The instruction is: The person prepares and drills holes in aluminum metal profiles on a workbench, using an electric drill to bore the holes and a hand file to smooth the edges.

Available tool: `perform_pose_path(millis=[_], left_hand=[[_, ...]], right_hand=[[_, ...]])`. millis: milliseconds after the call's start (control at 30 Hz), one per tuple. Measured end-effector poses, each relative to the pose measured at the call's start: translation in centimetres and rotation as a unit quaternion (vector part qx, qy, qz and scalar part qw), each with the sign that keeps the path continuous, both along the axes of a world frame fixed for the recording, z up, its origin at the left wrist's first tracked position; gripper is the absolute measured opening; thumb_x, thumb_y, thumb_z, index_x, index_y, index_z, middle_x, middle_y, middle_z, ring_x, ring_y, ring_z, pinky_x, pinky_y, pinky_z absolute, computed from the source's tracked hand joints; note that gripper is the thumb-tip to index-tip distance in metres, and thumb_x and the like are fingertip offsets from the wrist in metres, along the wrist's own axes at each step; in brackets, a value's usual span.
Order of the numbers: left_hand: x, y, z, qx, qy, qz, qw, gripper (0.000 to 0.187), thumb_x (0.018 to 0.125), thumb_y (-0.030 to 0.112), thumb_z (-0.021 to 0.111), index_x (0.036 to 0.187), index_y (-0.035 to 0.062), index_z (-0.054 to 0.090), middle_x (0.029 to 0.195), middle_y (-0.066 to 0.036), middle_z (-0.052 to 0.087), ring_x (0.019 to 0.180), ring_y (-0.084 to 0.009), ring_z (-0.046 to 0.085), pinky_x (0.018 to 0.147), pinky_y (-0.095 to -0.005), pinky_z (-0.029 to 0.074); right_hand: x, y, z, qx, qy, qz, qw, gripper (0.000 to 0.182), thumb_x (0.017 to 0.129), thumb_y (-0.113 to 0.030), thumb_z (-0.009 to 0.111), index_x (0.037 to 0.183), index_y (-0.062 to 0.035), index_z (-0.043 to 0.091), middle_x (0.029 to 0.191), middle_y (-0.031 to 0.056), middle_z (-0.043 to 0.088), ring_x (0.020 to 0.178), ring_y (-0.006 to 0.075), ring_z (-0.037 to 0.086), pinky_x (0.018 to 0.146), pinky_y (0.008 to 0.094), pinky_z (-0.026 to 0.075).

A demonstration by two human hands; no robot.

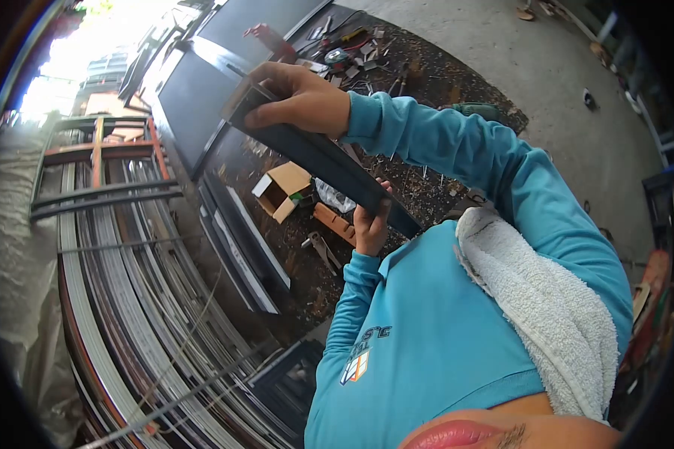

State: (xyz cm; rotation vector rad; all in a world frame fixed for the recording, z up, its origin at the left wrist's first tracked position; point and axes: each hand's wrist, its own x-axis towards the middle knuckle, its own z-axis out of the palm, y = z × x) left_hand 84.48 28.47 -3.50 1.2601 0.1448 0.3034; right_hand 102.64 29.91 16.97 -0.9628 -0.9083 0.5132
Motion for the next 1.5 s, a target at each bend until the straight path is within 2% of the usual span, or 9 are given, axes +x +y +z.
perform_pose_path(millis=[200, 267, 400, 667, 833, 1233, 1300, 1367, 1500], left_hand=[[1.9, -0.4, 0.2, 0.103, -0.030, 0.174, 0.979, 0.028, 0.092, 0.006, 0.059, 0.119, -0.0008, 0.054, 0.116, -0.013, 0.063, 0.102, -0.0200, 0.062, 0.086, -0.0296, 0.047], [2.1, -0.5, 3.0, 0.247, 0.025, 0.172, 0.953, 0.030, 0.089, 0.012, 0.063, 0.115, -0.0012, 0.055, 0.110, -0.016, 0.064, 0.096, -0.0240, 0.064, 0.082, -0.0315, 0.049], [1.4, -1.8, 3.2, 0.371, 0.157, 0.076, 0.912, 0.053, 0.078, 0.036, 0.075, 0.114, 0.0014, 0.058, 0.106, -0.019, 0.064, 0.100, -0.0329, 0.064, 0.085, -0.0398, 0.051], [-7.2, -1.5, -11.0, 0.455, 0.508, 0.340, 0.648, 0.069, 0.069, 0.040, 0.080, 0.113, 0.0035, 0.043, 0.111, -0.018, 0.049, 0.103, -0.0358, 0.054, 0.089, -0.0456, 0.046], [-10.7, -3.1, -13.7, 0.195, 0.451, 0.389, 0.779, 0.050, 0.073, 0.020, 0.075, 0.114, 0.0045, 0.050, 0.096, -0.011, 0.060, 0.083, -0.0192, 0.061, 0.074, -0.0309, 0.050], [-8.8, -1.1, -12.5, 0.379, 0.477, 0.452, 0.652, 0.070, 0.066, 0.029, 0.083, 0.120, -0.0015, 0.050, 0.117, -0.019, 0.051, 0.109, -0.0327, 0.051, 0.095, -0.0411, 0.042], [-6.6, -2.0, -9.0, 0.102, 0.194, 0.499, 0.838, 0.070, 0.080, 0.038, 0.075, 0.131, 0.0016, 0.043, 0.126, -0.014, 0.048, 0.117, -0.0241, 0.048, 0.097, -0.0382, 0.039], [-2.5, -2.1, -3.0, -0.144, 0.000, 0.480, 0.865, 0.072, 0.085, 0.049, 0.067, 0.134, 0.0035, 0.041, 0.131, -0.016, 0.048, 0.119, -0.0255, 0.049, 0.100, -0.0410, 0.040], [-0.6, 3.7, 7.4, -0.223, -0.218, 0.397, 0.863, 0.074, 0.084, 0.057, 0.062, 0.128, -0.0002, 0.044, 0.102, -0.014, 0.056, 0.096, -0.0262, 0.057, 0.095, -0.0450, 0.045]], right_hand=[[-2.6, -3.1, -4.3, -0.053, -0.222, -0.054, 0.972, 0.075, 0.071, -0.016, 0.081, 0.134, -0.0037, 0.041, 0.111, 0.0089, 0.059, 0.107, 0.0151, 0.054, 0.093, 0.0293, 0.043], [-2.5, -4.1, -9.6, -0.002, -0.293, -0.067, 0.954, 0.077, 0.067, -0.024, 0.083, 0.131, -0.0057, 0.045, 0.103, 0.0150, 0.065, 0.096, 0.0264, 0.064, 0.087, 0.0337, 0.049], [1.9, -8.0, -13.7, -0.161, -0.246, 0.098, 0.951, 0.073, 0.065, -0.018, 0.081, 0.128, 0.0009, 0.050, 0.105, 0.0155, 0.066, 0.095, 0.0181, 0.063, 0.083, 0.0325, 0.051], [6.5, -14.6, -21.5, -0.384, -0.378, 0.272, 0.798, 0.070, 0.064, -0.023, 0.073, 0.128, -0.0098, 0.045, 0.106, 0.0200, 0.059, 0.098, 0.0371, 0.060, 0.086, 0.0437, 0.050], [4.3, -15.8, -24.6, -0.418, -0.406, 0.301, 0.755, 0.075, 0.065, -0.026, 0.073, 0.133, -0.0121, 0.043, 0.107, 0.0195, 0.057, 0.094, 0.0380, 0.061, 0.084, 0.0446, 0.051], [6.0, -14.8, -22.8, -0.380, -0.340, 0.307, 0.804, 0.078, 0.063, -0.020, 0.076, 0.135, -0.0127, 0.047, 0.107, 0.0182, 0.057, 0.095, 0.0349, 0.061, 0.085, 0.0417, 0.051], [5.6, -13.5, -19.7, -0.377, -0.344, 0.310, 0.802, 0.082, 0.061, -0.017, 0.077, 0.137, -0.0124, 0.046, 0.105, 0.0176, 0.056, 0.095, 0.0358, 0.061, 0.084, 0.0426, 0.051], [3.8, -11.5, -17.1, -0.346, -0.359, 0.331, 0.801, 0.084, 0.063, -0.022, 0.079, 0.138, -0.0123, 0.044, 0.108, 0.0174, 0.056, 0.098, 0.0361, 0.060, 0.086, 0.0420, 0.050], [3.9, -5.2, -15.7, -0.211, -0.186, 0.467, 0.838, 0.059, 0.082, -0.041, 0.068, 0.127, -0.0031, 0.056, 0.122, 0.0203, 0.057, 0.113, 0.0357, 0.055, 0.100, 0.0409, 0.041]])
